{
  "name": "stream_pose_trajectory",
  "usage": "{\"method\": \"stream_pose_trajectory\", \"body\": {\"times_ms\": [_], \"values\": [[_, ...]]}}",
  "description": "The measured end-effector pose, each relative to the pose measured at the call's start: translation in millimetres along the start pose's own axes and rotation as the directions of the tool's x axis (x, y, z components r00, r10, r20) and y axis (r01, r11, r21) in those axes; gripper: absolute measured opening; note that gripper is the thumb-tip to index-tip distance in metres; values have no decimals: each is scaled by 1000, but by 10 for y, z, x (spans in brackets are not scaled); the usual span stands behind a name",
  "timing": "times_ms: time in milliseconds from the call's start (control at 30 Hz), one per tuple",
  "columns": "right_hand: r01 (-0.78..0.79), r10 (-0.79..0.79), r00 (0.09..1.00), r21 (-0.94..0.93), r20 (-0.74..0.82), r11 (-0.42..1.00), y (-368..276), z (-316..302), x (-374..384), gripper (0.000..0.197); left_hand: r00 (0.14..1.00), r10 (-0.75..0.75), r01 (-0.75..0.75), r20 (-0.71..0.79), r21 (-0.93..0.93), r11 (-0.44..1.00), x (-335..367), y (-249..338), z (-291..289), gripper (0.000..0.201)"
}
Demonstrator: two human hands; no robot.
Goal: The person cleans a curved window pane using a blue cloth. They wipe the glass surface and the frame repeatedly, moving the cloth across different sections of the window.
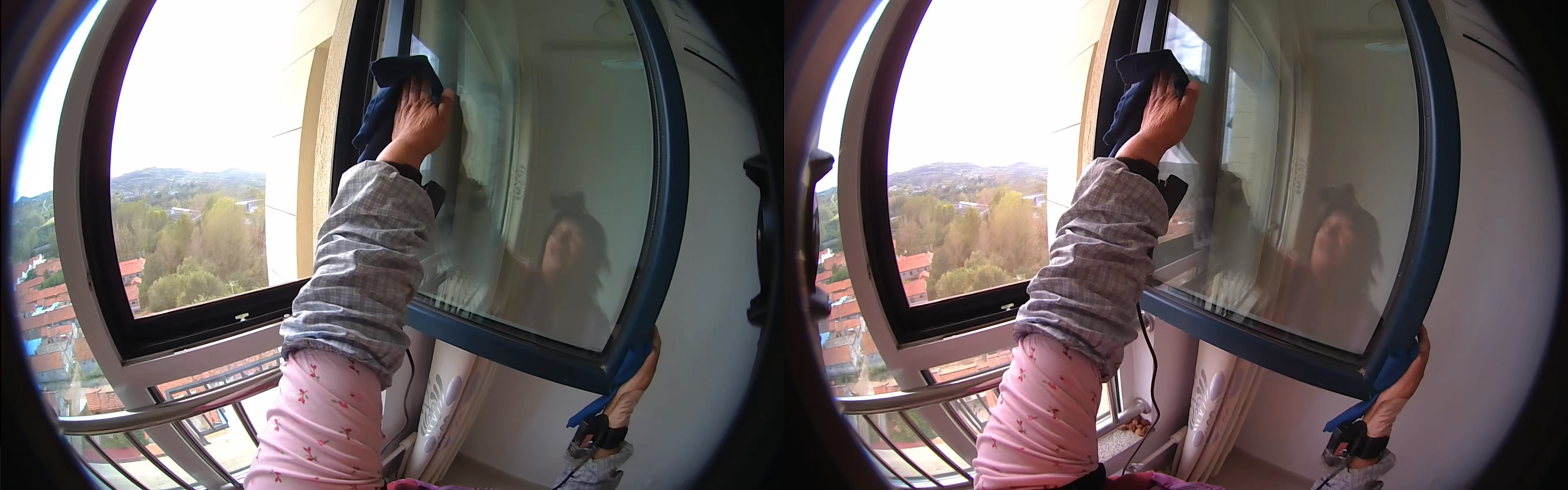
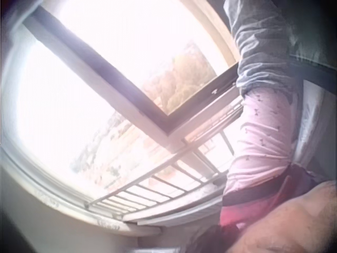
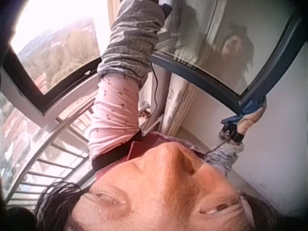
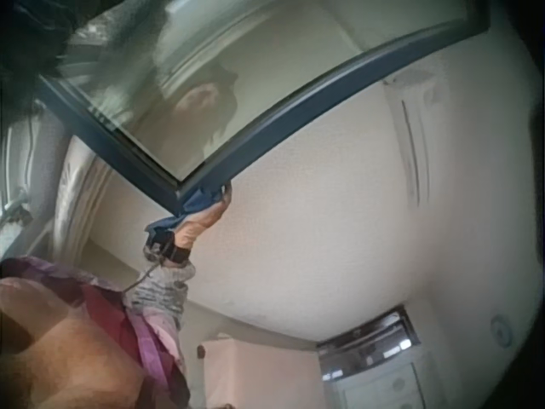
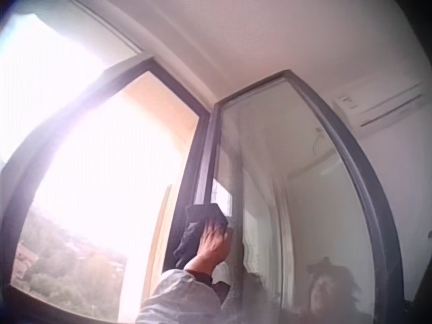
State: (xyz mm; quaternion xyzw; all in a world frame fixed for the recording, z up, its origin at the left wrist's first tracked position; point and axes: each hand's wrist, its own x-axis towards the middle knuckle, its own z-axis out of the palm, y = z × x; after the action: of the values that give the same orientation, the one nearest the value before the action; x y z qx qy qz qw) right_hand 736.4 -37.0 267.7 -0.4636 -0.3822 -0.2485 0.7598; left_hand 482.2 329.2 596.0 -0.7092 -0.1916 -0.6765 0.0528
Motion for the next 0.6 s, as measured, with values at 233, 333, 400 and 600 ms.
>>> {"method": "stream_pose_trajectory", "body": {"times_ms": [233, 333, 400, 600], "values": [[2, -2, 1000, -54, 4, 999, -32, 11, -28, 91, 848, 500, -510, -173, -11, 860, -493, 1456, 540, 65], [17, -16, 1000, -70, 14, 997, 18, -2, -9, 80, 635, 685, -717, -357, 59, 695, -745, 1865, 707, 60], [-4, 5, 1000, -39, 23, 999, 51, -12, 10, 78, 692, 639, -709, -336, -146, 690, -735, 1669, 657, 51], [-32, 31, 999, 31, 22, 999, 38, -16, 6, 87, 957, 230, -282, -176, -379, 882, -281, 80, 189, 57]]}}
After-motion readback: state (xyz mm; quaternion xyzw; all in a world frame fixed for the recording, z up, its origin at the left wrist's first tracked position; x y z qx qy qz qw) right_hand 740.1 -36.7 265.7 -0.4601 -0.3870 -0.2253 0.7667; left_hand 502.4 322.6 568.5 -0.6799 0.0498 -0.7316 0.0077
